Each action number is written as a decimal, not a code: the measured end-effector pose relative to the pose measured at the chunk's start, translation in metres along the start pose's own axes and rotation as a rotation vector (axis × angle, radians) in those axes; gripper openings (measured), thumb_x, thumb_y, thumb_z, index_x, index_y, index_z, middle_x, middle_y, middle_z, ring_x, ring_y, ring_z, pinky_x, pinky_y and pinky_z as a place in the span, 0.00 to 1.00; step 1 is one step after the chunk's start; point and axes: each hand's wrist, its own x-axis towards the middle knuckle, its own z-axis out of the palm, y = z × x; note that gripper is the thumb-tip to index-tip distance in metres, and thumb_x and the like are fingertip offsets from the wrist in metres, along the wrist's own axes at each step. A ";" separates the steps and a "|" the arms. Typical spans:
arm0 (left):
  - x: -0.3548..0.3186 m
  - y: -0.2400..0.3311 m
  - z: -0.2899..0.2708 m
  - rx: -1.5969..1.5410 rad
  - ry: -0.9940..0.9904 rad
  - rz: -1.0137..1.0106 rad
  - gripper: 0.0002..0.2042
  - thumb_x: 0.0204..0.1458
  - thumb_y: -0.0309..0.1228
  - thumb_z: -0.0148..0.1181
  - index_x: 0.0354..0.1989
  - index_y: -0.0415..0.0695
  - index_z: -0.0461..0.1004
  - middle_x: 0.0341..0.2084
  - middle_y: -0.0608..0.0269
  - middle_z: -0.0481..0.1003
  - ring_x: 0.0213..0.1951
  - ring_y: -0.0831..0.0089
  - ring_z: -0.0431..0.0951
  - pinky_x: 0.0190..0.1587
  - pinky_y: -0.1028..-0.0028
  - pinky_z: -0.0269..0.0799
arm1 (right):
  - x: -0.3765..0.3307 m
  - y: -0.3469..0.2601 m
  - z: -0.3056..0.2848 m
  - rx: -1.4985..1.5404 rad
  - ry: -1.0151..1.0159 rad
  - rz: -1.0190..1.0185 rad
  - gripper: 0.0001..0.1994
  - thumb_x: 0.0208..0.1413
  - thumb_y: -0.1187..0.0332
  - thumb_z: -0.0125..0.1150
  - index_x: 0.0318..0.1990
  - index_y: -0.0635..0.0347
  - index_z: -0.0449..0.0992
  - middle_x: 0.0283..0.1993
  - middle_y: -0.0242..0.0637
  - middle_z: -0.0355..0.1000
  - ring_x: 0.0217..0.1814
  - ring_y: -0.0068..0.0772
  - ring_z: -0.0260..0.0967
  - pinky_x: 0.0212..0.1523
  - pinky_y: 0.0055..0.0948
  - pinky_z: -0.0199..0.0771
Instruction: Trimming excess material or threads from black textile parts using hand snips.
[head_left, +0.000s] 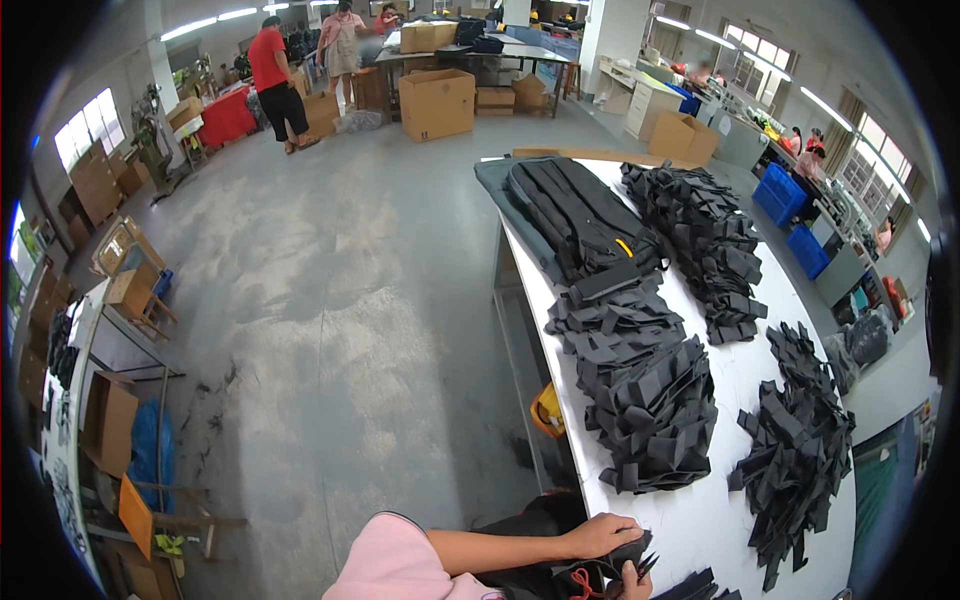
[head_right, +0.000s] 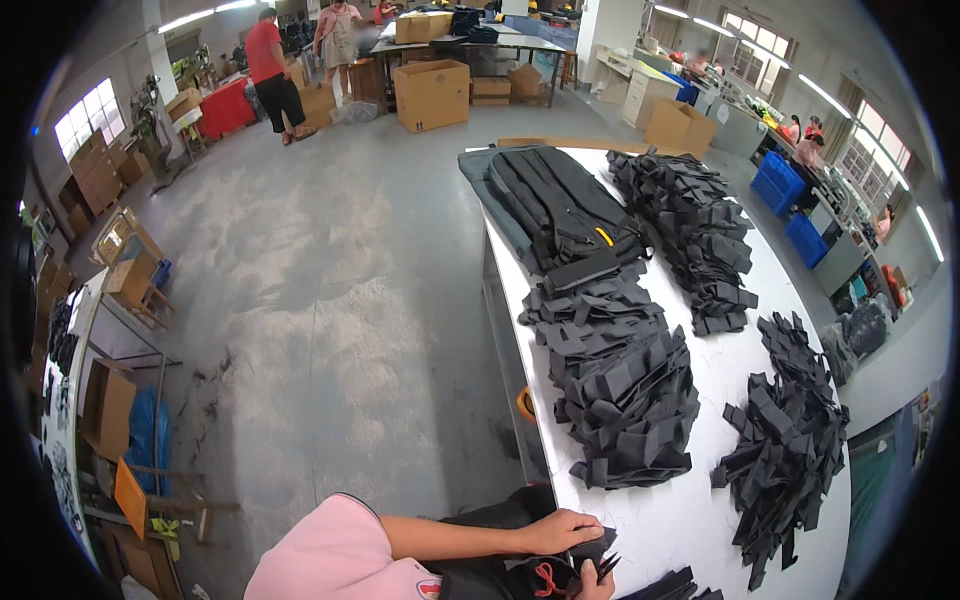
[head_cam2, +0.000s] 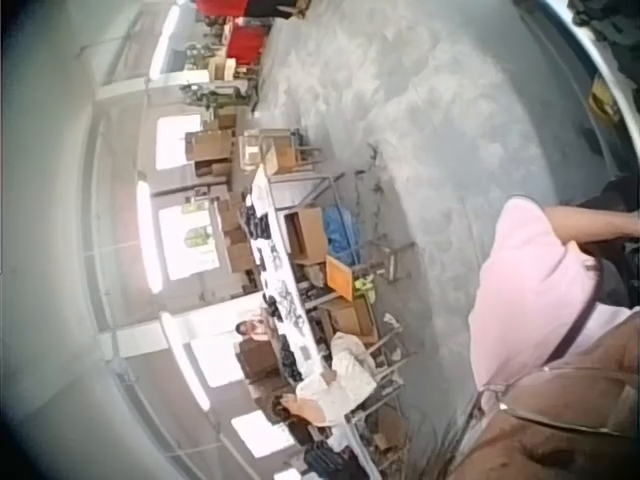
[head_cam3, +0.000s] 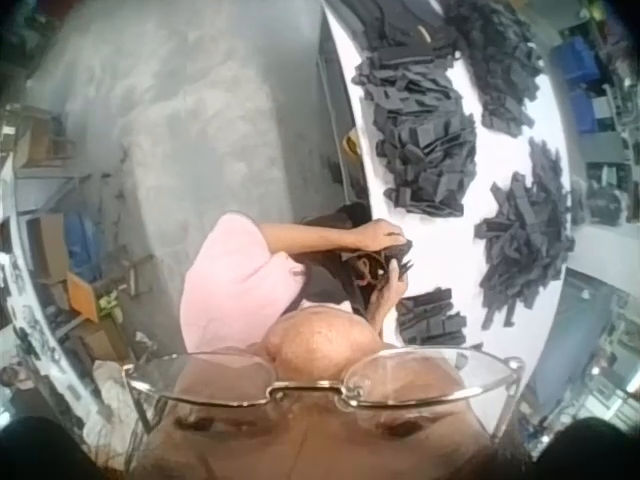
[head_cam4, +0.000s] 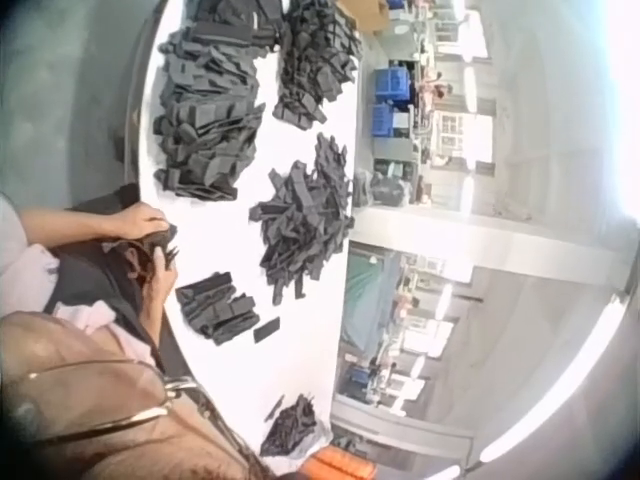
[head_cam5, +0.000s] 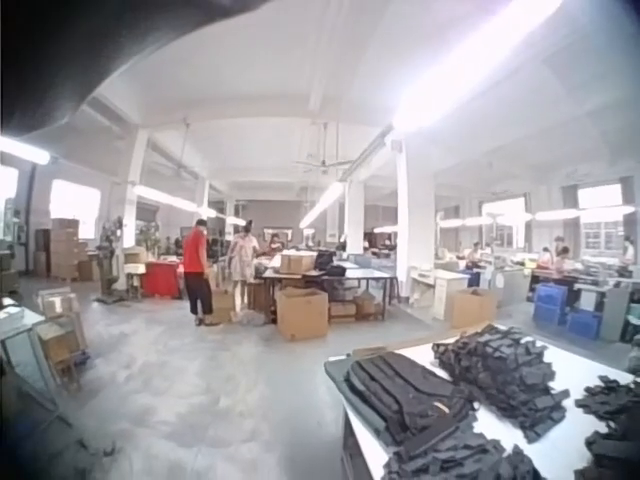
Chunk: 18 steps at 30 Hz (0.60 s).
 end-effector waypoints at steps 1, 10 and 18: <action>-0.002 -0.001 0.004 0.001 -0.001 -0.002 0.17 0.57 0.43 0.48 0.38 0.40 0.74 0.28 0.49 0.75 0.32 0.58 0.76 0.38 0.69 0.69 | -0.005 0.000 0.004 -0.042 0.083 -0.095 0.13 0.50 0.73 0.62 0.43 0.67 0.71 0.29 0.31 0.64 0.24 0.20 0.58 0.24 0.21 0.59; -0.010 -0.012 0.050 0.004 -0.103 -0.217 0.24 0.60 0.47 0.45 0.29 0.34 0.74 0.20 0.55 0.74 0.25 0.76 0.68 0.32 0.72 0.66 | 0.002 -0.012 -0.050 -0.770 -0.055 -0.841 0.06 0.47 0.75 0.63 0.34 0.61 0.76 0.30 0.40 0.66 0.27 0.35 0.62 0.27 0.29 0.65; -0.009 -0.021 0.062 0.017 -0.167 -0.143 0.26 0.60 0.47 0.44 0.23 0.33 0.70 0.14 0.61 0.66 0.22 0.76 0.60 0.28 0.72 0.62 | 0.002 -0.015 -0.068 -0.738 -0.175 -0.922 0.04 0.50 0.74 0.60 0.33 0.62 0.74 0.33 0.42 0.68 0.32 0.42 0.67 0.33 0.32 0.68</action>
